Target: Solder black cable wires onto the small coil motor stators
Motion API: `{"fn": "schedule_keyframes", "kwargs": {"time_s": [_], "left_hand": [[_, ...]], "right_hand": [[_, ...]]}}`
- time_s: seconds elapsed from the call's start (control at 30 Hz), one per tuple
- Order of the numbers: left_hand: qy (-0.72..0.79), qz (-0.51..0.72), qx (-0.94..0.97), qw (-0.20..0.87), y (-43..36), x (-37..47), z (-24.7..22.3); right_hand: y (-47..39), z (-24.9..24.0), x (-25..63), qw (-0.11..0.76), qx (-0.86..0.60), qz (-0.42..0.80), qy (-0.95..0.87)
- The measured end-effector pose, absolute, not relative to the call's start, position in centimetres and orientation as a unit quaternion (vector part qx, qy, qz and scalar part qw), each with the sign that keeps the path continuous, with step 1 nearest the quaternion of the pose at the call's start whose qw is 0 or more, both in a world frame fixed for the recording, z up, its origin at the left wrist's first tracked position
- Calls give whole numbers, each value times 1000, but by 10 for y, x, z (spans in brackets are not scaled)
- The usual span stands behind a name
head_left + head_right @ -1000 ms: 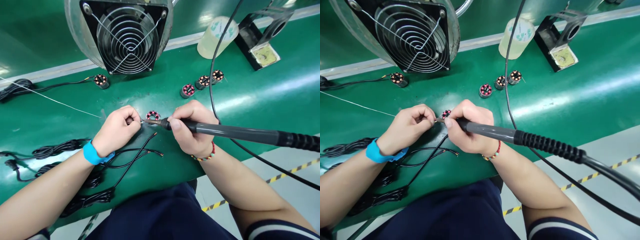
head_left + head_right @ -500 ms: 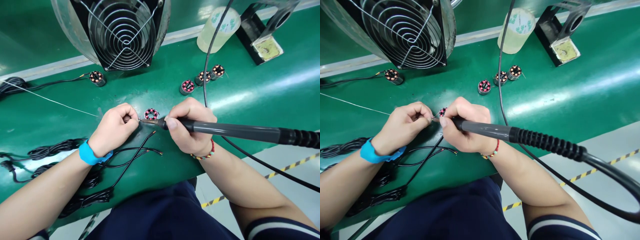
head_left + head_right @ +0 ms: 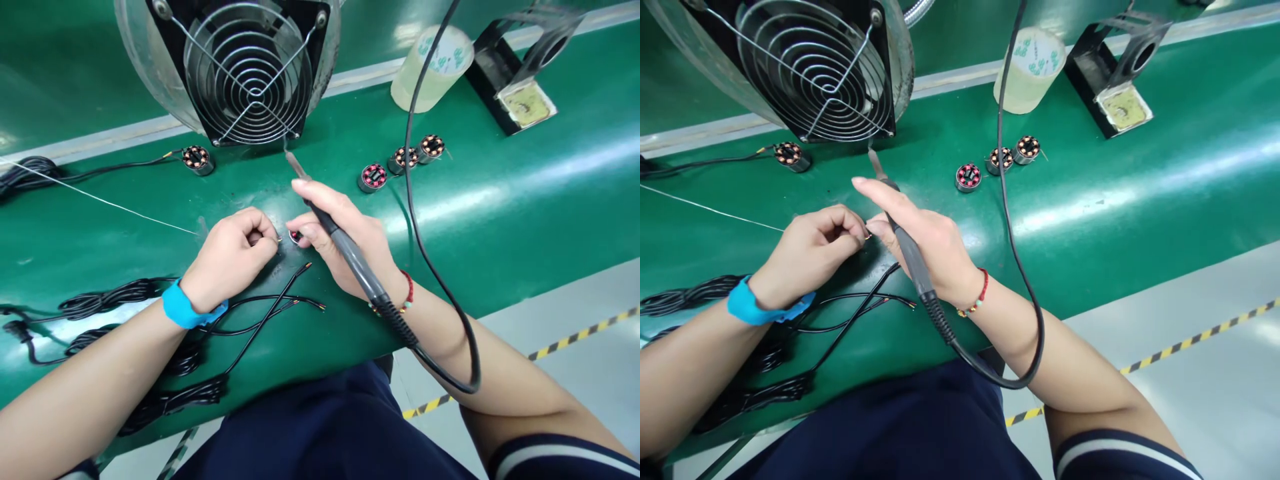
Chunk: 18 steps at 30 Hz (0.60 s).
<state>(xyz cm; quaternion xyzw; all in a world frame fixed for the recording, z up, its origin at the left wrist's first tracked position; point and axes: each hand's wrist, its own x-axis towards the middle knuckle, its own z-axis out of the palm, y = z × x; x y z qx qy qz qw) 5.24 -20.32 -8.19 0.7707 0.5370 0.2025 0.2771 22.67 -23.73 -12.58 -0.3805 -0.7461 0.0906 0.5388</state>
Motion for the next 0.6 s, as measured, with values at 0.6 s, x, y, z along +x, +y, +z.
{"fn": "schedule_keyframes", "kwargs": {"time_s": [0.6], "left_hand": [[484,287,791,240,-191,38,-87]], "right_hand": [[-219,-139,217,556,-398,26,-729]]}}
